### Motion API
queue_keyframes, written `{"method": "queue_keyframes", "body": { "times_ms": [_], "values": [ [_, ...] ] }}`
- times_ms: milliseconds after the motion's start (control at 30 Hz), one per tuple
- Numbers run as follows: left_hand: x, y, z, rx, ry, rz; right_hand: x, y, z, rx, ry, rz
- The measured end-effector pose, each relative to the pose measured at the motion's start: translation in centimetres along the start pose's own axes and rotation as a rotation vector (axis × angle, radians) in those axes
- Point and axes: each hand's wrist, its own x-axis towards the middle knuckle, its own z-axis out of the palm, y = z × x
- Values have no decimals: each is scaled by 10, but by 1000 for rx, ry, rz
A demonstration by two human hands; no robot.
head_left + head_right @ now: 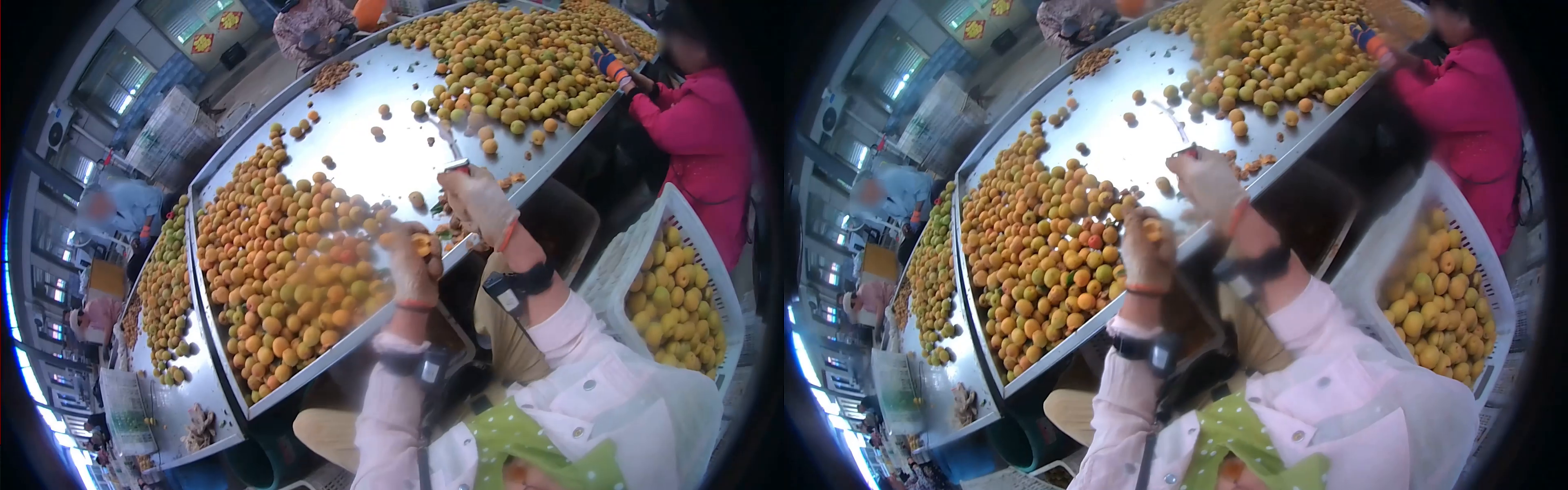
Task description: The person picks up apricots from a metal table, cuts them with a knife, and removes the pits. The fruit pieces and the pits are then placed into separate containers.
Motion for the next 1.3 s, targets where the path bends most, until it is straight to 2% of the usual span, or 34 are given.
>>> {"method": "queue_keyframes", "body": {
  "times_ms": [33,67,133,167,200,267,300,333,400,433,500,567,633,667,733,767,833,867,933,967,1033,1067,1100,1167,1200,1267,1300],
  "values": [
    [0,4,2,1,-46,4,11,10,-11,-266,77,-248],
    [-2,6,0,8,-81,4,10,9,-12,-264,85,-246],
    [-5,13,-10,-5,-137,-44,4,7,-8,-590,78,-241],
    [-5,15,-13,-25,-195,-78,1,6,-4,-755,-38,-253],
    [-4,14,-16,-21,-189,-77,-6,9,-1,-750,-43,-251],
    [1,9,-22,-173,-147,-26,-18,13,8,-866,-387,-437],
    [-7,14,-11,-107,12,39,-24,1,13,-940,-407,-311],
    [-12,15,-5,-104,18,45,-23,0,15,-934,-415,-313],
    [-19,14,2,24,321,223,-23,-2,15,-896,-516,-88],
    [-18,6,-8,317,297,501,-23,2,17,-893,-517,-88],
    [-11,-2,-18,336,346,461,-20,18,20,-1118,-419,-233],
    [-11,-6,-22,354,394,427,-22,36,25,-1148,-375,-270],
    [-12,-14,-27,577,312,687,-27,38,32,-1256,-331,-287],
    [-8,-16,-33,574,310,696,-25,41,31,-1256,-329,-298],
    [-3,-19,-41,735,342,886,-22,47,30,-873,-434,-206],
    [-3,-22,-46,732,348,887,-22,49,29,-877,-439,-208],
    [-9,-18,-44,729,319,855,-29,36,33,-1199,-388,-265],
    [-13,-13,-46,726,323,860,-26,38,33,-1202,-391,-271],
    [-35,3,-48,403,126,486,-16,44,23,-1023,-37,-600],
    [-51,6,-41,291,149,494,-8,38,11,-1039,74,-544],
    [-76,26,-66,993,-65,675,-2,4,-16,-1158,225,-423],
    [-87,35,-76,1067,-126,506,-3,-11,-29,-1261,259,-358],
    [-99,47,-85,1446,-231,733,1,-14,-40,-1262,254,-351],
    [-106,59,-99,1592,-131,685,10,-11,-52,-1365,219,-131],
    [-103,64,-111,1654,-56,685,15,-6,-51,-1361,212,-120],
    [-77,84,-121,1730,69,752,20,4,-48,-1330,334,-232],
    [-53,94,-128,1684,93,805,21,5,-44,-1332,333,-228]
  ]
}}
